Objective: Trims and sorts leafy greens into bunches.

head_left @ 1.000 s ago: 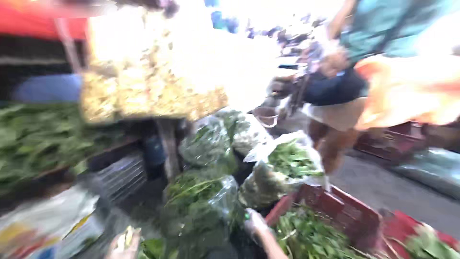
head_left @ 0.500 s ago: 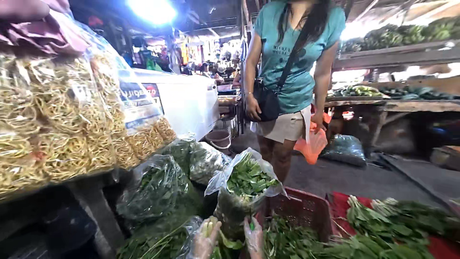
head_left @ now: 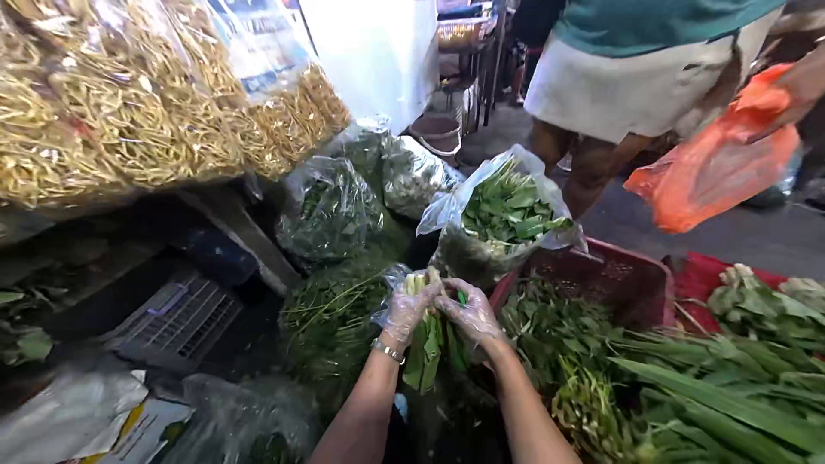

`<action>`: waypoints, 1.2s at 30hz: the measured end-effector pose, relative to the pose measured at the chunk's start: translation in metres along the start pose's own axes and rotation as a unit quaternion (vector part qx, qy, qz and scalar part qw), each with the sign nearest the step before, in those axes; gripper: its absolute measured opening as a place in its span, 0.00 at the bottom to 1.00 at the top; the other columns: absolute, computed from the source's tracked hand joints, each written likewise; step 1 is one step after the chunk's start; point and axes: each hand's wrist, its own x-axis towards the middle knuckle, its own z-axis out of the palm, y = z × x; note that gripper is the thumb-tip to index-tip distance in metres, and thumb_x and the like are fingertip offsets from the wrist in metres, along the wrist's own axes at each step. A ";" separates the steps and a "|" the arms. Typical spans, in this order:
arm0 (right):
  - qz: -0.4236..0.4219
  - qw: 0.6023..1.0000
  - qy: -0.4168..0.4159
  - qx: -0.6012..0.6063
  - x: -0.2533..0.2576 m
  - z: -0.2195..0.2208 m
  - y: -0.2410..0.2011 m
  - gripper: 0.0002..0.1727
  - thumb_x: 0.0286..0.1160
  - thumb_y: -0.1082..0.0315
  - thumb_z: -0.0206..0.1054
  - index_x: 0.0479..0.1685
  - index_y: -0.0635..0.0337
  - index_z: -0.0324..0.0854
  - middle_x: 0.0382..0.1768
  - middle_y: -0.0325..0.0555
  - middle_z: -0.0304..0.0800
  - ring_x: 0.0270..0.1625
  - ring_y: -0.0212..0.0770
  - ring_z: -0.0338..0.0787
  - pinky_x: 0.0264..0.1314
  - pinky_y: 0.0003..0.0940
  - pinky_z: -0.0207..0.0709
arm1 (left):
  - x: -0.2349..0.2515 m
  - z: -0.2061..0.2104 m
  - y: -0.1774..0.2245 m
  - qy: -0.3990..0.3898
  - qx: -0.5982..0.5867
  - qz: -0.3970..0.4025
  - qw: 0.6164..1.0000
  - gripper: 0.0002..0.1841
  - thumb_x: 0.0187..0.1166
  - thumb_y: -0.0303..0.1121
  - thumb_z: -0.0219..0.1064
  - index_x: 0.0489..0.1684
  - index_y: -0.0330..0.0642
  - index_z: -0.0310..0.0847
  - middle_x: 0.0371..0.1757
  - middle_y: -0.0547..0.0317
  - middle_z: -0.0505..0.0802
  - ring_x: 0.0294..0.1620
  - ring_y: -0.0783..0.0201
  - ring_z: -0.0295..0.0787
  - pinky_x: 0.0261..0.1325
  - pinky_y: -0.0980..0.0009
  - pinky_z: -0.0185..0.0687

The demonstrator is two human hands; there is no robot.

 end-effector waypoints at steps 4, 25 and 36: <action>0.091 0.990 0.080 0.067 0.002 -0.003 0.000 0.15 0.83 0.70 0.65 0.62 0.69 0.81 0.49 0.46 0.89 0.47 0.27 0.86 0.54 0.27 0.81 | 0.006 -0.008 -0.002 -0.024 0.008 -0.036 0.999 0.20 0.85 0.31 0.63 0.72 0.31 0.75 0.47 0.57 0.92 0.31 0.74 0.84 0.34 0.78 0.80; 0.107 0.992 0.049 -0.034 0.002 -0.020 0.011 0.14 0.89 0.61 0.60 0.58 0.60 0.84 0.51 0.44 0.90 0.52 0.32 0.86 0.59 0.36 0.80 | 0.014 -0.017 -0.014 -0.040 0.099 -0.086 0.991 0.14 0.82 0.39 0.70 0.54 0.38 0.82 0.30 0.63 0.89 0.24 0.73 0.81 0.31 0.75 0.81; 0.060 0.993 -0.038 -0.097 0.012 -0.035 0.013 0.18 0.75 0.73 0.70 0.64 0.55 0.85 0.51 0.44 0.92 0.44 0.34 0.90 0.50 0.36 0.86 | 0.019 -0.017 -0.023 -0.154 0.076 -0.087 0.981 0.09 0.84 0.33 0.63 0.50 0.38 0.83 0.26 0.65 0.89 0.20 0.75 0.78 0.28 0.80 0.78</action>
